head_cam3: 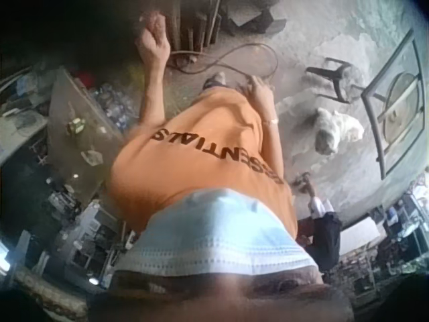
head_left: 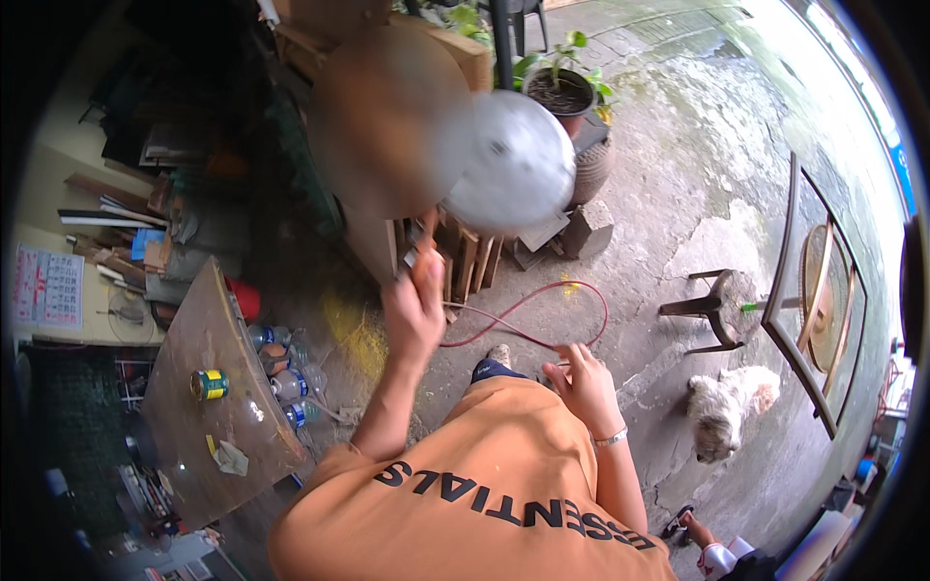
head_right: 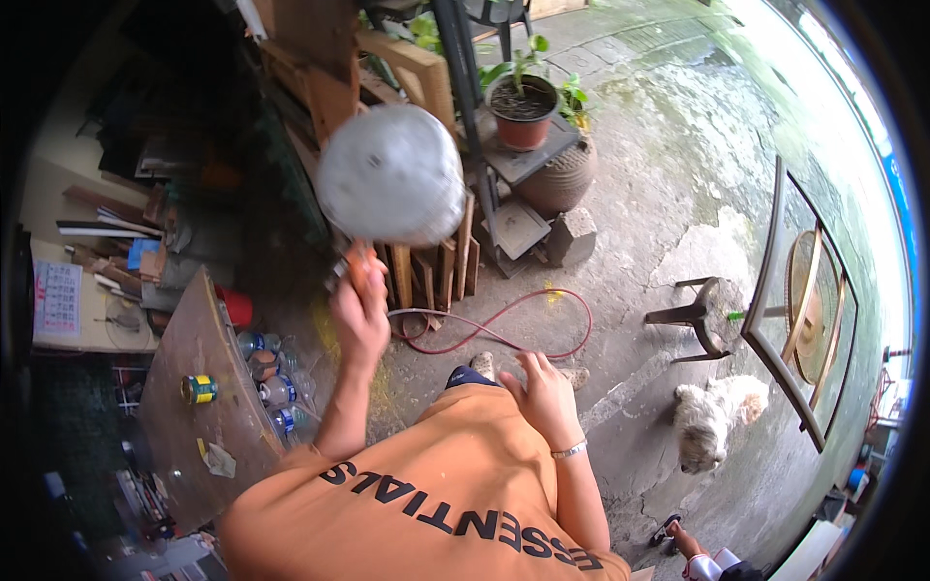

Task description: The person uses a spray gun to apply a coat of paint to a wooden frame resting on a fan. They move the frame to a table to dry, then return to spray paint a second wooden frame in the same manner.

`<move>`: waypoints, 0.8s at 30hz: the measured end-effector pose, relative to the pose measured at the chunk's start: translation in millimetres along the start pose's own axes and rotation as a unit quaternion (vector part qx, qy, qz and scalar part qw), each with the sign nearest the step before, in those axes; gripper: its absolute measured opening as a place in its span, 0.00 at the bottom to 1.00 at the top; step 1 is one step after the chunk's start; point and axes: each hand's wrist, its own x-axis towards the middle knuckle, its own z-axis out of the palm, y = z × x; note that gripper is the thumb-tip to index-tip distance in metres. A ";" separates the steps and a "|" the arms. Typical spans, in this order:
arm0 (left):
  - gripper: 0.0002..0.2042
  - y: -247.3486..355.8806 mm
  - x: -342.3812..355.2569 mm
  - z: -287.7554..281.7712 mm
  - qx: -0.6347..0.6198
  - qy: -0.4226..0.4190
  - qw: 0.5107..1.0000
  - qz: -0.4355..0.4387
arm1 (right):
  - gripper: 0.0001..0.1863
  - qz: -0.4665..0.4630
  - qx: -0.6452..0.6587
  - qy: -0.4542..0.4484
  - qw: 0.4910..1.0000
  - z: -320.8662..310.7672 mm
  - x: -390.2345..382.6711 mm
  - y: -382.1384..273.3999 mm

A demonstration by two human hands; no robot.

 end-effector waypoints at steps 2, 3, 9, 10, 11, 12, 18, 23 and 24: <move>0.15 -25.3 42.7 -24.0 0.029 0.065 0.997 0.035 | 0.20 0.061 -0.027 -0.048 0.997 28.0 -21.0 29.0; 0.16 -37.2 64.7 -37.7 0.034 0.081 0.995 0.044 | 0.20 0.089 -0.037 -0.072 0.993 40.4 -33.4 43.4; 0.23 -100.9 203.3 -66.6 0.027 0.069 0.996 0.040 | 0.19 0.229 -0.058 -0.089 0.968 78.2 -100.9 113.9; 0.24 -116.6 223.4 -58.2 0.011 0.075 0.996 0.048 | 0.19 0.263 -0.038 -0.079 0.961 81.9 -112.3 125.0; 0.24 -130.1 240.3 -51.1 -0.003 0.079 0.995 0.056 | 0.19 0.297 -0.016 -0.070 0.952 89.8 -124.8 141.6; 0.24 -142.5 254.8 -44.8 0.000 0.081 0.995 0.059 | 0.19 0.331 0.007 -0.060 0.942 96.3 -138.4 155.7; 0.24 -178.6 312.4 -12.8 0.039 0.094 0.993 0.057 | 0.20 0.464 0.067 -0.008 0.883 116.9 -205.1 189.4; 0.23 -209.7 345.7 -6.6 0.100 0.105 0.989 0.035 | 0.19 0.530 0.121 0.023 0.839 140.0 -227.9 171.0; 0.23 -217.7 349.5 -1.0 0.096 0.097 0.990 0.040 | 0.19 0.539 0.119 0.022 0.834 145.6 -230.0 166.9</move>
